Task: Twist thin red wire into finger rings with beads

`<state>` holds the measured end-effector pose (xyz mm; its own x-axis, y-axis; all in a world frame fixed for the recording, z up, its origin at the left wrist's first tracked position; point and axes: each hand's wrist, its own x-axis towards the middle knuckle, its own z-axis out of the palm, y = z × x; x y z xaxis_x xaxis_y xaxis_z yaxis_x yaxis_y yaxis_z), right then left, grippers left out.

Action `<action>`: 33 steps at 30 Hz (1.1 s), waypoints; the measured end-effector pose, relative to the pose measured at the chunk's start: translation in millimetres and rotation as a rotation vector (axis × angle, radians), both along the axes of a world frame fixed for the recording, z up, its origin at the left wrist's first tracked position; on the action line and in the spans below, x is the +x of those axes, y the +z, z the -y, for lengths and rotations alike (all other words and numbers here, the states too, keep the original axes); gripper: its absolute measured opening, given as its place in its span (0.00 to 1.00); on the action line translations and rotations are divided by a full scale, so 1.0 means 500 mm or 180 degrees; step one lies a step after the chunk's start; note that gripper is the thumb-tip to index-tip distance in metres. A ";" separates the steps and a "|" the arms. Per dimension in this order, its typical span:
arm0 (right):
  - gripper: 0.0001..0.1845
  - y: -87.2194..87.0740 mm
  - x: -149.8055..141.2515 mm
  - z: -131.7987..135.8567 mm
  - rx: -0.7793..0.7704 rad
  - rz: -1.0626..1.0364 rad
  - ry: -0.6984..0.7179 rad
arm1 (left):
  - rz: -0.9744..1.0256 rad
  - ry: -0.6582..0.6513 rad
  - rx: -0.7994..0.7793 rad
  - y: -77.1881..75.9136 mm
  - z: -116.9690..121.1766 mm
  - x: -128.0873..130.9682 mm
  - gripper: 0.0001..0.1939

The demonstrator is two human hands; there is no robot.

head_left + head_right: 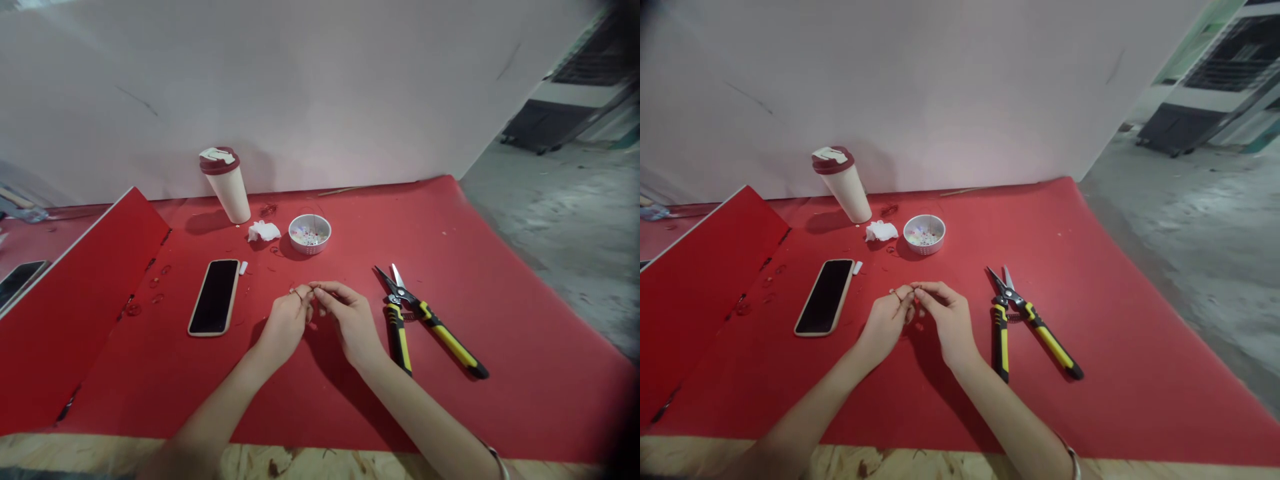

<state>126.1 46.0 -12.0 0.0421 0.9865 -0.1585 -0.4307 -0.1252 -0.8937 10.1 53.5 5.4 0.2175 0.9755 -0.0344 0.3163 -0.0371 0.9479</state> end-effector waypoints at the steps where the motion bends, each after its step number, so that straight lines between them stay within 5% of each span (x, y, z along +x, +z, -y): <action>1: 0.07 -0.001 0.000 0.000 0.0001 -0.0023 -0.0011 | -0.0016 -0.0027 0.0041 -0.001 0.000 -0.001 0.15; 6: 0.06 -0.002 -0.001 0.002 0.0040 0.0093 -0.0083 | 0.0017 -0.0149 0.0189 -0.007 0.001 -0.004 0.14; 19: 0.06 -0.010 -0.003 0.002 0.0154 0.0312 -0.0094 | 0.1100 0.0014 -0.0671 -0.026 0.009 0.011 0.16; 33: 0.04 -0.009 -0.010 0.004 0.0083 0.0152 -0.0114 | 0.1458 0.0334 -0.0798 -0.025 0.015 0.024 0.16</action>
